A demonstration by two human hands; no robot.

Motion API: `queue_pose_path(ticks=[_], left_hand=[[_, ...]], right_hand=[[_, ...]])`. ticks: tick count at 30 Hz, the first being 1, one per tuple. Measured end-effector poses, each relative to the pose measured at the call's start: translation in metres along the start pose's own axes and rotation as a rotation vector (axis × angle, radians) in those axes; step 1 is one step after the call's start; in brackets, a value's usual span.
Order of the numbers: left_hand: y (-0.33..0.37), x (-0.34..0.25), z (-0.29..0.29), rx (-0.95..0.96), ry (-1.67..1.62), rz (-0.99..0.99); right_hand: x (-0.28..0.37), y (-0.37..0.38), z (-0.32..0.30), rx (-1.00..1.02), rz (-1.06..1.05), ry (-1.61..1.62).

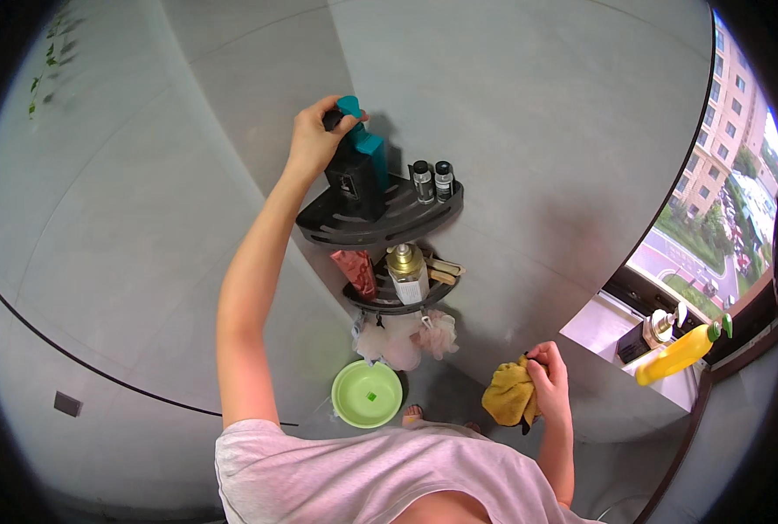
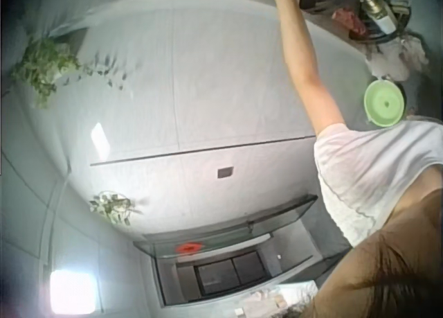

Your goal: The person cleans a bathroom using a yellow cloth and a toilet brush. They wipe the floor, a wall-mounted corner shelf, a glass shower door, and a cabinet. They also scrub the inside of the toilet bowl with a brush.

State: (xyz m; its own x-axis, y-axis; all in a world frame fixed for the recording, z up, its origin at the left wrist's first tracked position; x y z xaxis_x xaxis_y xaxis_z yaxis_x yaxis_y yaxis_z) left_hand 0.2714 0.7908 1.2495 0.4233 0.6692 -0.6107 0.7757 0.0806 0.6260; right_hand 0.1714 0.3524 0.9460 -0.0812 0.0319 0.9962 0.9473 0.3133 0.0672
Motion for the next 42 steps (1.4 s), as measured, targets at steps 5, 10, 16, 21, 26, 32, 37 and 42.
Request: queue_pose_path(ticks=[5,10,16,21,26,32,37,42], left_hand=[[-0.010,0.002,-0.015,-0.014,0.013,-0.019],[-0.032,-0.009,-0.032,-0.045,-0.040,0.008],[-0.040,-0.014,-0.041,-0.039,0.138,-0.097],[-0.051,-0.018,-0.051,-0.119,0.234,0.002],[-0.068,-0.030,-0.054,-0.175,0.306,-0.059],[-0.136,-0.113,-0.021,-0.477,0.492,0.260],[-0.177,-0.173,0.158,-0.038,-0.050,0.511],[-0.188,-0.212,0.369,0.618,-0.472,0.294]], right_hand=[[-0.009,-0.007,-0.019,-0.093,0.037,0.102],[-0.002,0.000,-0.024,-0.128,0.013,0.107],[0.013,0.014,-0.007,-0.049,-0.004,0.037],[0.008,0.018,0.002,0.013,0.009,0.040],[0.004,0.015,-0.003,0.023,0.018,0.051],[0.010,0.005,-0.034,-0.055,0.009,0.058],[0.003,-0.023,-0.085,-0.186,-0.056,-0.032],[0.010,-0.066,-0.130,-0.374,-0.046,0.023]])
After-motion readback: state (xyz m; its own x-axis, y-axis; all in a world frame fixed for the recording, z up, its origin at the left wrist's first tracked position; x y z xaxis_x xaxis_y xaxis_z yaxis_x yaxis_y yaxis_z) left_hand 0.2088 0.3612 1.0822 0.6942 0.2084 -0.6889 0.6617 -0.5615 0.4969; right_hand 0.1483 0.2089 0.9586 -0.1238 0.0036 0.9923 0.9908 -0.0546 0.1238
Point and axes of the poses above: each hand's wrist, its own y-axis towards the middle knuckle, its own z-axis out of the palm, x = y × z, the point moved 8 cm from there along y, towards the middle knuckle, and after that the axes turned 4 degrees about x, right-handed, at the moved point
